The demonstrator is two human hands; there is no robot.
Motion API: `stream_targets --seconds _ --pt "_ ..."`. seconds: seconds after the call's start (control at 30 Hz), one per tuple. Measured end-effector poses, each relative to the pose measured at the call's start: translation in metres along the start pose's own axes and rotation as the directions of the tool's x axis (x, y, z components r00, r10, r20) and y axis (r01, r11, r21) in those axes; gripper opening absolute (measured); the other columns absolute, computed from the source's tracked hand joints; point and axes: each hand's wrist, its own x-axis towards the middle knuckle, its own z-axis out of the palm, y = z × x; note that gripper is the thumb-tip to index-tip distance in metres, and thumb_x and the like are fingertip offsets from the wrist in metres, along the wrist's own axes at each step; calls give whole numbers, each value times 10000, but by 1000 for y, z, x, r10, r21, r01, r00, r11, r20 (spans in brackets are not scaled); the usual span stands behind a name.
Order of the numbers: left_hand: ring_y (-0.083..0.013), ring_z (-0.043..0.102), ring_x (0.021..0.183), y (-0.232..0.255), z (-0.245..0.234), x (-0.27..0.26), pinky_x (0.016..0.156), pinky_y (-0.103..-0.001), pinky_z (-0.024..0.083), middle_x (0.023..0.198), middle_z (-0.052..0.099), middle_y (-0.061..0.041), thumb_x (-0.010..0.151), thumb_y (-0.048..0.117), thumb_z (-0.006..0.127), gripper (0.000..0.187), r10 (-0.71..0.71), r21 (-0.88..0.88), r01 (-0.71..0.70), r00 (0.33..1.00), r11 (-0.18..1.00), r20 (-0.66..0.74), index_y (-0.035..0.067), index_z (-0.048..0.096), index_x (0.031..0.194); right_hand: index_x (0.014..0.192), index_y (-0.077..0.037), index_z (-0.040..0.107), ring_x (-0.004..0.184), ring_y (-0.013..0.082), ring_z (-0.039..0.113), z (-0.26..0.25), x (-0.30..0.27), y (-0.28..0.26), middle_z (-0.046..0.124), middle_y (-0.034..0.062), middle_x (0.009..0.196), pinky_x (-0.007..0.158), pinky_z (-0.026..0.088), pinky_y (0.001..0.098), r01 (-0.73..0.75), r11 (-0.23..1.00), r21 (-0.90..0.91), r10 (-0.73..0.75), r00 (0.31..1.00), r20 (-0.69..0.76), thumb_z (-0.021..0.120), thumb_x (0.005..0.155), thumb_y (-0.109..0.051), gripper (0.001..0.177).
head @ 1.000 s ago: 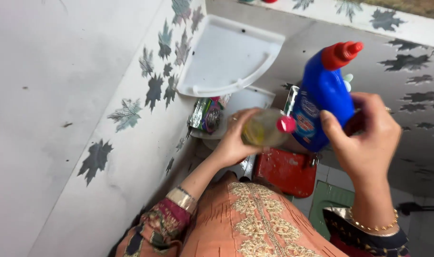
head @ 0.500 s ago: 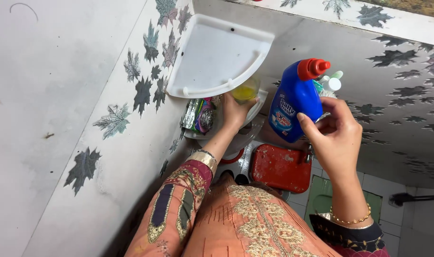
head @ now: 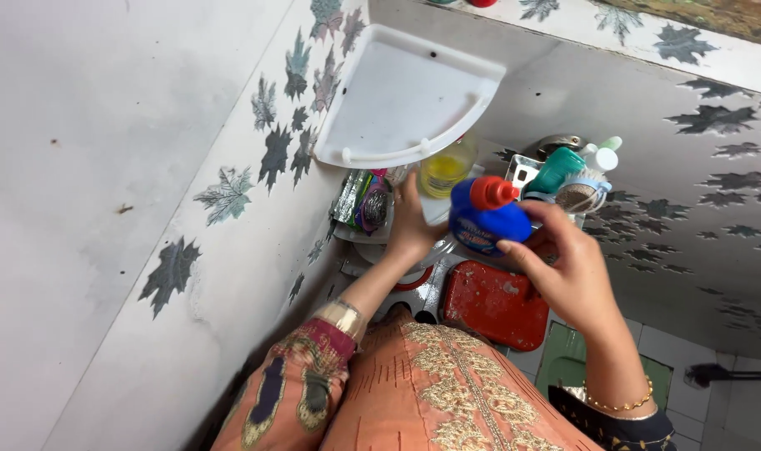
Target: Organizing and arranging various cleaning and personal hygiene products on a multi-tiered corner shelf in a bathroom.
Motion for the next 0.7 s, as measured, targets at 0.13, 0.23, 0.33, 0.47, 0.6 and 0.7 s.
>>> stream_targets --seconds 0.13,0.23,0.33,0.47,0.6,0.7 --pt "-296 599 1202 -7 -38 -46 966 -400 534 1328 520 -174 784 157 834 690 -115 -85 118 993 989 32 39 472 1359 1290 -40 594 801 144 711 21 -1 14 730 90 947 696 572 300 -30 999 45 25 995 98 766 877 -138 458" --pt "-266 632 1131 -12 -63 -71 957 -379 546 1224 550 -150 865 53 779 437 -14 -64 5 990 998 -138 50 566 1247 1310 -27 547 876 146 718 45 4 30 722 94 1000 754 589 300 -43 988 148 23 991 132 722 918 -115 438" --pt "-251 616 1107 -14 -74 -89 965 -372 552 1189 525 -134 904 7 716 314 -50 -42 38 944 998 -326 42 545 1165 1322 -8 512 928 142 726 76 13 37 716 98 1055 795 596 299 -9 978 207 -13 994 108 704 938 -100 438" --pt "-272 579 1107 -12 -81 -100 988 -408 517 1187 494 -157 882 5 705 344 -156 -65 142 899 988 -409 5 505 1162 1337 15 514 889 178 705 120 24 51 647 129 1120 747 586 313 92 988 123 -91 996 -16 722 955 -106 451" --pt "-336 548 1255 -19 -81 -101 1070 -426 469 1337 505 -214 903 58 716 515 -183 -39 183 891 982 -415 -32 461 1341 1317 38 528 864 209 700 144 35 54 558 162 1171 698 595 313 119 991 60 -109 982 -153 751 970 -123 442" --pt "-382 490 1376 -36 -68 -96 1167 -451 400 1467 458 -262 904 105 746 725 -192 -56 186 893 981 -408 -61 356 1492 1309 44 543 878 212 711 150 42 50 549 163 1185 712 607 306 134 988 81 -115 974 -197 762 971 -114 432"
